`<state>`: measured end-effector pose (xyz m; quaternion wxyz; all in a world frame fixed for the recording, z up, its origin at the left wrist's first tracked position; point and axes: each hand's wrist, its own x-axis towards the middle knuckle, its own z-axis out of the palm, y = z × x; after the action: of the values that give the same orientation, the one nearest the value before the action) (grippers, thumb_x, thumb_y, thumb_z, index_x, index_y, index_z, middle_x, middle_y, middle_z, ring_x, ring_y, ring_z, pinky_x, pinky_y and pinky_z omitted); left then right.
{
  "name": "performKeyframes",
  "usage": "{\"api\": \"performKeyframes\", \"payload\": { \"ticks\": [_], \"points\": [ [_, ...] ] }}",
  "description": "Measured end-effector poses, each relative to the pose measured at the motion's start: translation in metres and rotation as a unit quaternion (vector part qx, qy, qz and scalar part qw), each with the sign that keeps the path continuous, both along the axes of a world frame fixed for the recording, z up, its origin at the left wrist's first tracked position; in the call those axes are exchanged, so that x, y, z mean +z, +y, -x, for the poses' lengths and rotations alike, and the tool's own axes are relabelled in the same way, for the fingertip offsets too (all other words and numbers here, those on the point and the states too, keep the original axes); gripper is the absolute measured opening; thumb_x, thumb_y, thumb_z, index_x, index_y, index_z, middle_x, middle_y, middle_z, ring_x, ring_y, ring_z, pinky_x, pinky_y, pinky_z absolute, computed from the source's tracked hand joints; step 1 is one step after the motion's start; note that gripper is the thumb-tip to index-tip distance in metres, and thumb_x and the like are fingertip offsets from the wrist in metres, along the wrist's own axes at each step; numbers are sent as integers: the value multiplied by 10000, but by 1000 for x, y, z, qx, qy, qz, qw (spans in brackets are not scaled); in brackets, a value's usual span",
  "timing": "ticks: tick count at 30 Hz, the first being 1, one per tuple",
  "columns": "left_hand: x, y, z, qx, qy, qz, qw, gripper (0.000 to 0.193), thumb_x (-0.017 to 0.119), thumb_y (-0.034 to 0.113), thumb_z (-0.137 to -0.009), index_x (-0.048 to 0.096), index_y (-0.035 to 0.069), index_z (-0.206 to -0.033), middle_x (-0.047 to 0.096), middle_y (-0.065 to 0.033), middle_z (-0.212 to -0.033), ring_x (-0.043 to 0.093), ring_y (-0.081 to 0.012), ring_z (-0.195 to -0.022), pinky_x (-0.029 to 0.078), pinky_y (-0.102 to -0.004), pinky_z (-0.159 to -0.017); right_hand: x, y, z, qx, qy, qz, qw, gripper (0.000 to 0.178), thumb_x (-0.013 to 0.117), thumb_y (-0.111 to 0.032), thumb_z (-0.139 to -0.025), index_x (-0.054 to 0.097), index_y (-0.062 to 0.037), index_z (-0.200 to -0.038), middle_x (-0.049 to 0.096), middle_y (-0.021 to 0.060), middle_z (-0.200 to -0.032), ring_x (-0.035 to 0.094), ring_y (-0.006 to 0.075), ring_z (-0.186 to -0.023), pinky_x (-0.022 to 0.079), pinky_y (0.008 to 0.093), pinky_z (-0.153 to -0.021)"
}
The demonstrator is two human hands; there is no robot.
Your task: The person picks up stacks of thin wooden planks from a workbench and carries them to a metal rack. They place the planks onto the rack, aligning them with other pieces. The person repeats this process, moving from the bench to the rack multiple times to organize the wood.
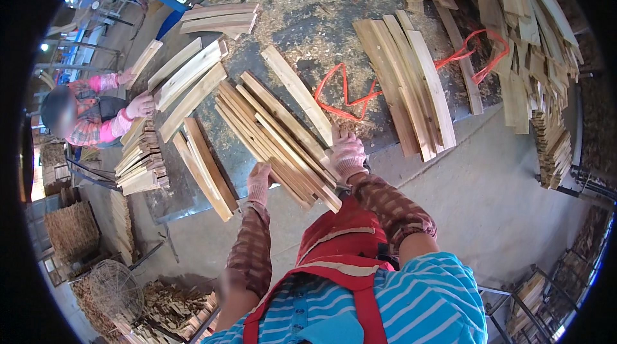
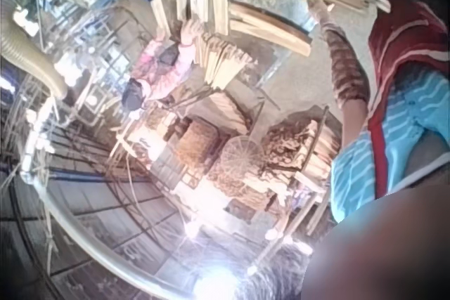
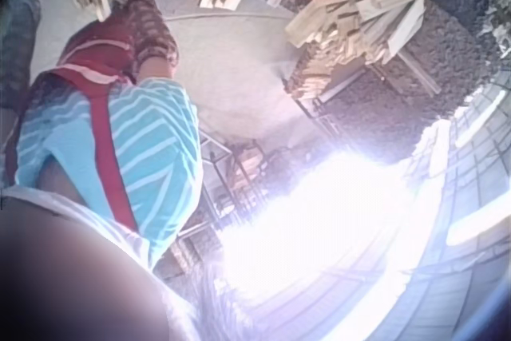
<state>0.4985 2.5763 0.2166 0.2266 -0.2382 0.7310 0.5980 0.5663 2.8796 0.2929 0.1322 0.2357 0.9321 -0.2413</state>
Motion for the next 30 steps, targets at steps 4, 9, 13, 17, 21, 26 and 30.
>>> {"api": "performKeyframes", "payload": {
  "ticks": [4,9,13,17,21,26,30],
  "points": [
    [-12,5,0,30,-51,-62,996,151,646,137,-943,628,66,-1074,663,-79,-1008,698,-226,-860,613,-415,-723,-12,8,12,-72,-55,61,994,558,656,-269,-837,485,-148,-1354,615,166,-1237,620,410,-1077,522,509,-881],
    [-13,18,-7,22,-44,-56,997,841,795,192,-844,335,-100,-1484,500,-191,-1461,533,-245,-1277,436,-344,-1061,-3,-5,10,-62,-28,31,997,301,557,-275,-875,593,-144,-1143,649,184,-1170,637,387,-1100,534,487,-906],
    [-4,21,-13,14,1,-1,1000,857,782,224,-861,306,-84,-1504,505,-179,-1456,534,-235,-1269,451,-348,-1034,2,-7,23,-128,-41,103,986,382,569,-322,-864,608,-143,-1200,661,170,-1184,626,354,-1148,509,467,-965],
    [22,26,-14,14,-33,-33,999,827,747,237,-891,285,27,-1544,528,-133,-1419,558,-233,-1233,493,-382,-976,-7,25,26,-14,-26,265,964,425,680,-387,-810,690,-67,-1090,691,155,-1067,651,343,-1013,515,408,-894],
    [36,32,-13,54,50,61,995,700,719,200,-911,380,40,-1502,570,-146,-1378,599,-242,-1184,504,-394,-975,-6,27,20,-96,-34,518,849,451,743,-389,-826,696,-36,-1102,596,8,-764,560,142,-707,473,317,-650],
    [112,98,-16,9,3,-103,995,604,709,131,-900,460,32,-1441,629,-180,-1254,675,-261,-945,592,-420,-839,-1,2,-6,-139,-29,699,701,392,692,-329,-934,677,-29,-1187,567,-60,-739,502,61,-591,409,219,-536],
    [114,116,-27,8,-117,-294,949,443,641,62,-894,532,-26,-1314,678,-174,-1090,690,-285,-922,612,-425,-809,19,-23,-4,-128,-58,659,739,350,676,-337,-950,661,-57,-1159,689,9,-863,658,153,-737,530,287,-637]
  ]
}}
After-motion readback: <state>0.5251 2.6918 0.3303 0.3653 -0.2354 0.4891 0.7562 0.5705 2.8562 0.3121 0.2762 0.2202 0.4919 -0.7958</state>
